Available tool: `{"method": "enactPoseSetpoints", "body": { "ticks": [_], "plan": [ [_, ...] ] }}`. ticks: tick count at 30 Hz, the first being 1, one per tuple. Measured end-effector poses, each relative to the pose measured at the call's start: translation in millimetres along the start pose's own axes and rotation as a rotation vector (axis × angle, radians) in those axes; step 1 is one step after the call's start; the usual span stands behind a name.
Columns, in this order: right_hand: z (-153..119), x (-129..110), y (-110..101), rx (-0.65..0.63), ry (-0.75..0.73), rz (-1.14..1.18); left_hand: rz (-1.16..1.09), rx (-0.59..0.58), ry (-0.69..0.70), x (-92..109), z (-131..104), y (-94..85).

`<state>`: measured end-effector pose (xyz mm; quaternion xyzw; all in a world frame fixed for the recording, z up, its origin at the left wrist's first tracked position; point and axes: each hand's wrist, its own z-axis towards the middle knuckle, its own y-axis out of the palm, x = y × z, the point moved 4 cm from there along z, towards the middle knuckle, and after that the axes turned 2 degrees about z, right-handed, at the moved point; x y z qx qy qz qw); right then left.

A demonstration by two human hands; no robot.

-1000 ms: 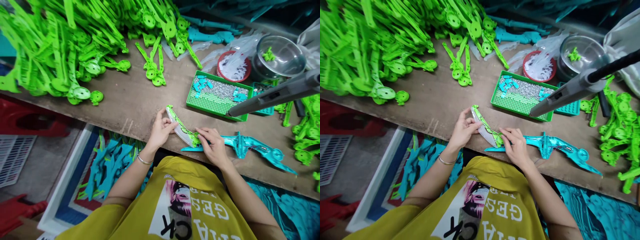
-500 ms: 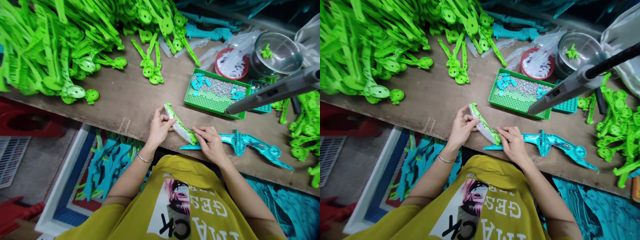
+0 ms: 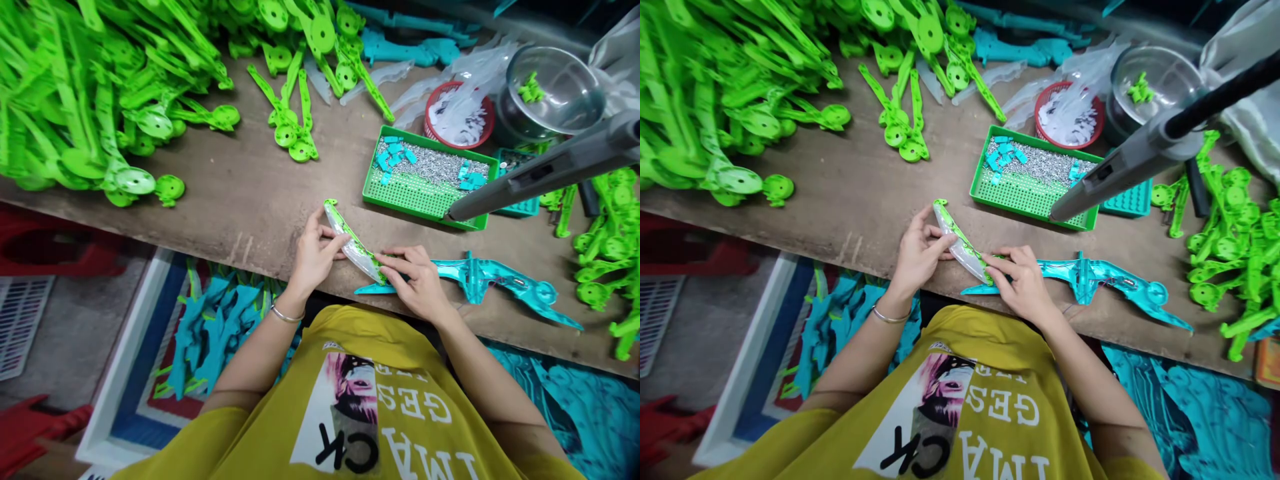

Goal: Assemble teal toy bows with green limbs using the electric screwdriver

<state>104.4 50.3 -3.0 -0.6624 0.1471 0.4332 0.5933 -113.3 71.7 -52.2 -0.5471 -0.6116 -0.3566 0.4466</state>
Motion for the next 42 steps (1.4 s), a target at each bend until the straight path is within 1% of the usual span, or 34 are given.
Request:
{"method": "enactPoseSetpoints", "body": {
  "ticks": [7, 11, 14, 20, 23, 26, 29, 31, 34, 36, 37, 40, 42],
  "plan": [
    [0, 1, 1, -0.018, -0.003, -0.003, 0.017, 0.010, 0.010, -1, 0, -0.3],
    [1, 2, 2, -0.005, 0.040, 0.024, 0.006, 0.008, 0.026, -2, 1, -0.5],
    [3, 3, 3, -0.019, 0.078, 0.035, 0.004, 0.011, 0.031, -4, 2, -1.1],
    [6, 4, 2, -0.061, 0.108, 0.057, 0.073, 0.022, 0.055, -2, 0, -2.6],
    [4, 7, 3, -0.078, 0.118, -0.011, 0.137, 0.018, 0.064, 3, -2, -2.7],
    [2, 11, 5, -0.067, 0.121, -0.085, 0.217, 0.019, 0.084, 8, -3, -3.9],
    [1, 14, 6, -0.055, 0.102, -0.091, 0.340, 0.000, 0.112, 14, -5, -6.1],
    [2, 15, 7, -0.053, 0.094, -0.085, 0.449, -0.017, 0.173, 19, -5, -7.2],
    [3, 16, 8, -0.061, 0.097, -0.073, 0.656, -0.036, 0.311, 28, -5, -6.6],
    [3, 17, 8, -0.077, 0.104, -0.060, 0.780, -0.049, 0.358, 33, -6, -5.0],
    [4, 18, 8, -0.087, 0.107, -0.053, 0.832, -0.052, 0.352, 34, -6, -4.6],
    [3, 19, 9, -0.104, 0.111, -0.035, 0.955, -0.033, 0.273, 36, -5, -7.1],
    [3, 21, 10, -0.104, 0.110, -0.036, 0.971, -0.005, 0.274, 38, 0, -11.6]
  ]
}}
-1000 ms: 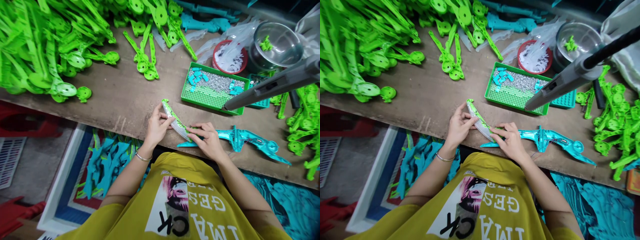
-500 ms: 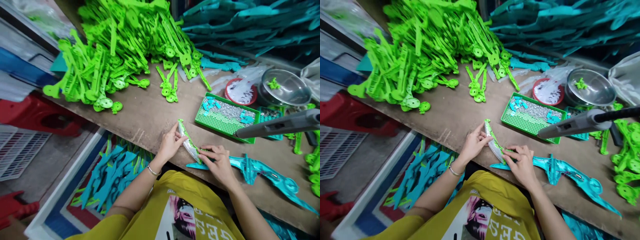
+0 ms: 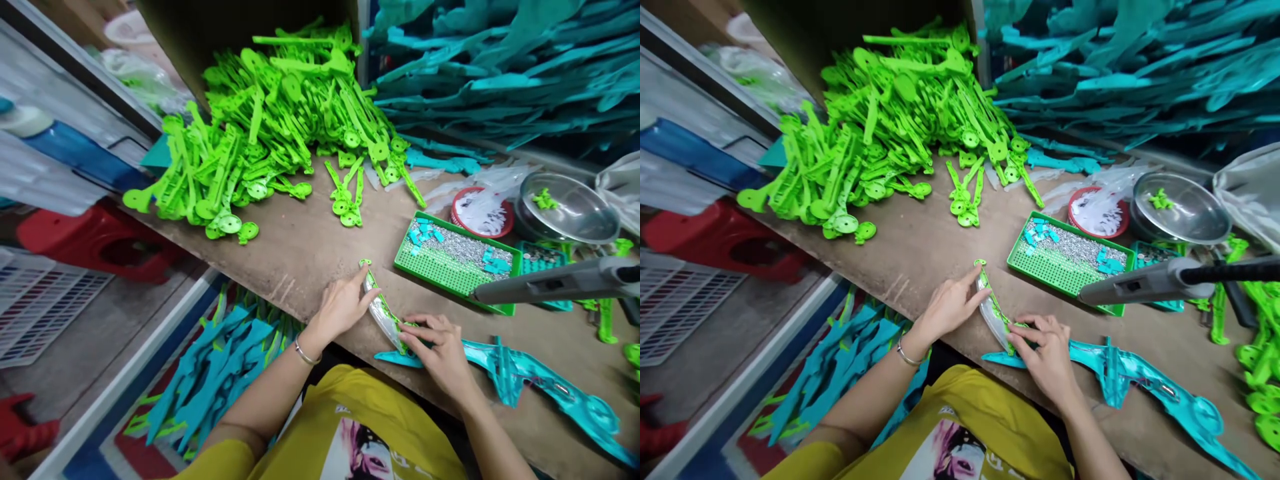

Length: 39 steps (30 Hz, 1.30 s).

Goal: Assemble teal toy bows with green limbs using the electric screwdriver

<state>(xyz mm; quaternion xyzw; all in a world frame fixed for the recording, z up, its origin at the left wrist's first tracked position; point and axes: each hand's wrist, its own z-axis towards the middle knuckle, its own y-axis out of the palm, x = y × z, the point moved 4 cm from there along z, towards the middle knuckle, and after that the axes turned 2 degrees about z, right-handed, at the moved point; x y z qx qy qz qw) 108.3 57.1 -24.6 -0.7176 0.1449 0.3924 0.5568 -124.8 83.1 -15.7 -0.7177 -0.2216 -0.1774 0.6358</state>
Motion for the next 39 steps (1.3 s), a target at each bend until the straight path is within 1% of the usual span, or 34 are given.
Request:
{"method": "enactPoseSetpoints", "body": {
  "ticks": [2, 4, 5, 7, 8, 9, 11, 13, 15, 16, 18, 19, 20, 21, 22, 23, 25, 26, 28, 29, 30, 31, 33, 34, 36, 37, 38, 39],
  "plan": [
    [0, 1, 1, 0.008, -0.007, -0.012, -0.045, 0.092, 0.054, -5, 12, -7.6],
    [0, 1, 2, 0.019, -0.024, -0.029, -0.086, 0.226, 0.111, -11, 34, -18.7],
    [0, 0, 2, 0.025, -0.033, -0.038, -0.089, 0.305, 0.118, -15, 47, -25.3],
    [1, -1, 1, 0.030, -0.044, -0.053, -0.071, 0.446, 0.086, -23, 77, -38.5],
    [2, -2, 1, 0.024, -0.045, -0.059, -0.068, 0.510, 0.042, -27, 93, -44.8],
    [3, -4, 0, 0.016, -0.045, -0.063, -0.066, 0.541, -0.006, -31, 109, -49.7],
    [6, -7, -2, -0.004, -0.047, -0.068, -0.086, 0.541, -0.121, -39, 138, -56.2],
    [10, -11, -6, -0.009, -0.060, -0.066, -0.135, 0.499, -0.202, -45, 161, -59.9],
    [14, -18, -15, 0.025, -0.095, -0.035, -0.170, 0.479, -0.226, -49, 174, -63.9],
    [17, -22, -20, 0.058, -0.118, -0.006, -0.184, 0.476, -0.226, -49, 176, -65.9],
    [23, -31, -33, 0.147, -0.159, 0.073, -0.210, 0.482, -0.224, -46, 167, -67.5],
    [27, -36, -39, 0.193, -0.167, 0.118, -0.241, 0.494, -0.199, -42, 155, -66.3],
    [31, -40, -43, 0.233, -0.159, 0.167, -0.273, 0.503, -0.169, -36, 138, -62.6],
    [35, -43, -45, 0.263, -0.134, 0.228, -0.365, 0.531, -0.080, -26, 117, -56.9],
    [40, -46, -45, 0.278, -0.095, 0.304, -0.474, 0.534, 0.029, -15, 92, -47.9],
    [45, -49, -43, 0.279, -0.049, 0.387, -0.565, 0.502, 0.117, -4, 65, -35.4],
    [52, -55, -33, 0.240, 0.034, 0.547, -0.683, 0.371, 0.264, 19, 11, -4.6],
    [55, -59, -27, 0.212, 0.063, 0.611, -0.710, 0.327, 0.333, 29, -14, 9.3],
    [57, -65, -15, 0.155, 0.102, 0.675, -0.709, 0.312, 0.440, 42, -51, 27.1],
    [57, -67, -11, 0.141, 0.112, 0.672, -0.695, 0.302, 0.474, 44, -62, 30.7],
    [56, -69, -9, 0.137, 0.110, 0.641, -0.675, 0.284, 0.505, 44, -68, 30.4],
    [55, -70, -9, 0.135, 0.090, 0.577, -0.654, 0.251, 0.531, 42, -69, 27.0],
    [51, -72, -9, 0.109, 0.010, 0.371, -0.608, 0.184, 0.528, 31, -60, 13.4],
    [49, -73, -8, 0.085, -0.041, 0.254, -0.589, 0.183, 0.471, 21, -50, 4.6],
    [44, -71, -4, 0.033, -0.130, 0.049, -0.543, 0.296, 0.237, -6, -27, -13.5],
    [42, -69, -1, 0.017, -0.162, -0.027, -0.507, 0.349, 0.147, -17, -16, -20.3],
    [40, -67, 2, 0.010, -0.185, -0.083, -0.479, 0.359, 0.099, -26, -5, -24.1],
    [38, -65, 5, 0.005, -0.202, -0.125, -0.460, 0.348, 0.082, -32, 6, -25.7]
  ]
}}
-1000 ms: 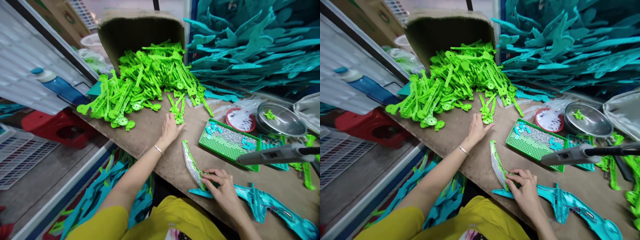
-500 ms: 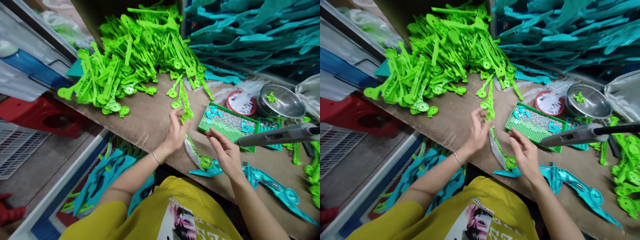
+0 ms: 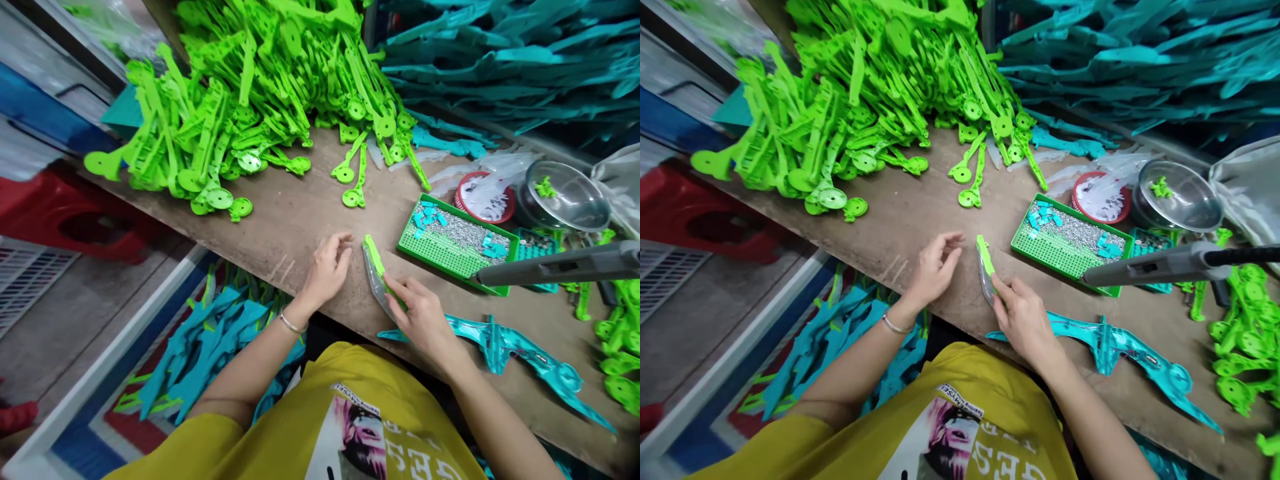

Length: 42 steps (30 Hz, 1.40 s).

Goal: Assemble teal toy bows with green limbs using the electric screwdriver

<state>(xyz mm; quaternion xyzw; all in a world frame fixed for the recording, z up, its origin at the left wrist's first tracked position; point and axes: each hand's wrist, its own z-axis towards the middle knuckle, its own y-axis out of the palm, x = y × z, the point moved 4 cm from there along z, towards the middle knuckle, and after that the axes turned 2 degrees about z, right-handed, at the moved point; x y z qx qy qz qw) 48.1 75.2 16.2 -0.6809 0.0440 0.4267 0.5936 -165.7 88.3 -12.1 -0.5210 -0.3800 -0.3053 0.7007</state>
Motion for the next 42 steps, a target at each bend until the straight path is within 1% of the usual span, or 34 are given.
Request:
{"method": "enactPoseSetpoints", "body": {
  "ticks": [2, 4, 8, 11, 15, 18, 20, 23, 25, 28, 32, 36, 38, 39, 40, 42],
  "plan": [
    [-3, 3, 6, -0.022, -0.017, -0.056, 0.007, -0.065, -0.006, -8, 16, 4.3],
    [-5, 5, 10, -0.046, -0.017, -0.094, 0.011, -0.141, 0.004, -10, 26, 11.4],
    [-2, 7, 10, -0.100, 0.002, -0.128, 0.095, -0.256, 0.018, -7, 35, 22.4],
    [2, 8, 10, -0.143, 0.021, -0.124, 0.142, -0.298, 0.015, -7, 38, 26.7],
    [2, 9, 11, -0.157, 0.050, -0.107, 0.160, -0.292, 0.015, -8, 40, 29.7],
    [2, 9, 7, -0.161, 0.094, -0.065, 0.161, -0.289, 0.010, -8, 39, 31.3],
    [5, 10, 1, -0.171, 0.134, 0.001, 0.164, -0.288, 0.015, -8, 39, 31.8],
    [18, 17, -5, -0.176, 0.238, 0.132, 0.174, -0.274, 0.023, -9, 38, 32.0],
    [28, 23, -3, -0.221, 0.300, 0.223, 0.173, -0.265, 0.022, -10, 38, 32.4],
    [40, 26, 10, -0.311, 0.311, 0.281, 0.166, -0.258, 0.013, -12, 37, 33.0],
    [44, 24, 22, -0.319, 0.331, 0.255, 0.134, -0.264, 0.006, -13, 37, 32.8],
    [39, 22, 23, -0.313, 0.350, 0.266, 0.084, -0.246, 0.015, -12, 36, 31.9],
    [36, 20, 22, -0.304, 0.333, 0.263, 0.025, -0.213, -0.030, -13, 35, 31.2],
    [35, 19, 22, -0.299, 0.322, 0.258, -0.016, -0.192, -0.076, -14, 35, 31.0],
    [34, 19, 22, -0.294, 0.313, 0.255, -0.074, -0.179, -0.141, -16, 34, 31.1],
    [32, 19, 22, -0.282, 0.305, 0.255, -0.251, -0.204, -0.309, -19, 32, 33.9]
  ]
}}
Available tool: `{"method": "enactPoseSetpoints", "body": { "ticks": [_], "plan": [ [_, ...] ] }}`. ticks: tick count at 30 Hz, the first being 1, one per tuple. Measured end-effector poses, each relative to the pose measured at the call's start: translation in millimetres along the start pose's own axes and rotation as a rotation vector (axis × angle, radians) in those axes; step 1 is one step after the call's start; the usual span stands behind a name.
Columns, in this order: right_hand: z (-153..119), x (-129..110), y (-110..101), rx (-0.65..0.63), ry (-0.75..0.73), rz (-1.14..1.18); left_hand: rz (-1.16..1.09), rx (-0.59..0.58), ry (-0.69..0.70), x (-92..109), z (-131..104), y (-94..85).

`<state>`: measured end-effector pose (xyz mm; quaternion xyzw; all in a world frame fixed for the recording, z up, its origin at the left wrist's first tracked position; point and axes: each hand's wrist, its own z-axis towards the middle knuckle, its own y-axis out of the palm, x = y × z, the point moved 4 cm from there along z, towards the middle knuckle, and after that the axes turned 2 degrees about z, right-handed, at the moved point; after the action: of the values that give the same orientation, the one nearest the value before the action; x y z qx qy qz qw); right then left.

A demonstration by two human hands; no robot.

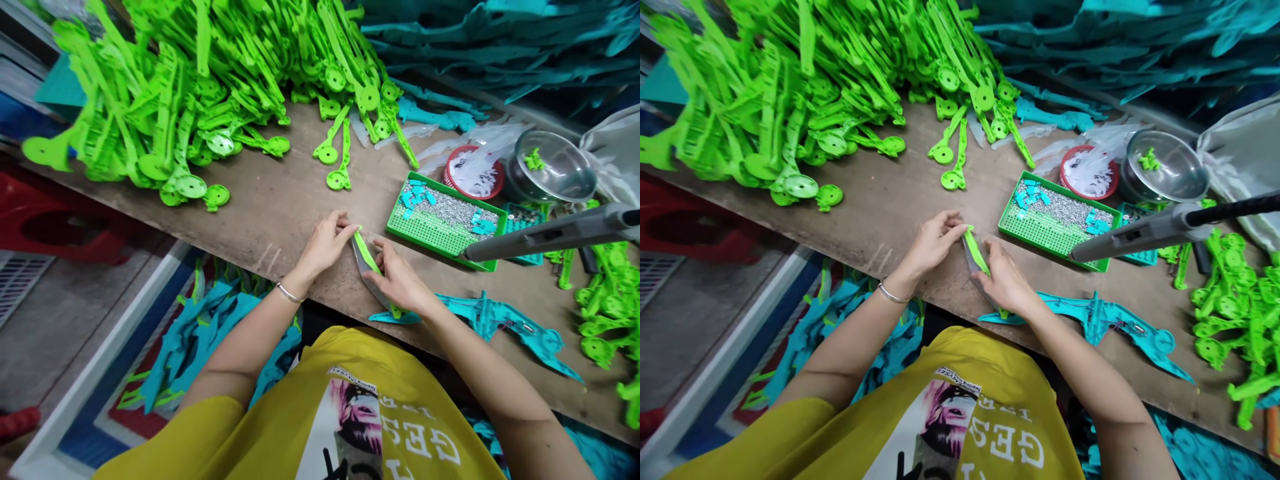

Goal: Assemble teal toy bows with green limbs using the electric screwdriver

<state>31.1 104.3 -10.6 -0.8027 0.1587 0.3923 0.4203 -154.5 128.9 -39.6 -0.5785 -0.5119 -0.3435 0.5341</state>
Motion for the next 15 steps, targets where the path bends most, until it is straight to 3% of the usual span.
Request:
{"method": "enactPoseSetpoints", "body": {
  "ticks": [3, 5, 9, 15],
  "plan": [
    [2, 4, -1, 0.018, -0.005, 0.056, -0.332, -0.113, -0.209, -3, -2, 6.3],
    [5, 6, -2, -0.025, -0.003, 0.168, -0.442, -0.125, -0.258, -1, -3, 6.9],
    [12, 7, -2, -0.183, 0.084, 0.397, -0.519, -0.096, -0.243, 2, -5, 5.1],
    [15, 7, -1, -0.129, 0.139, 0.391, -0.539, -0.006, -0.179, -4, -10, 10.1]
  ]
}}
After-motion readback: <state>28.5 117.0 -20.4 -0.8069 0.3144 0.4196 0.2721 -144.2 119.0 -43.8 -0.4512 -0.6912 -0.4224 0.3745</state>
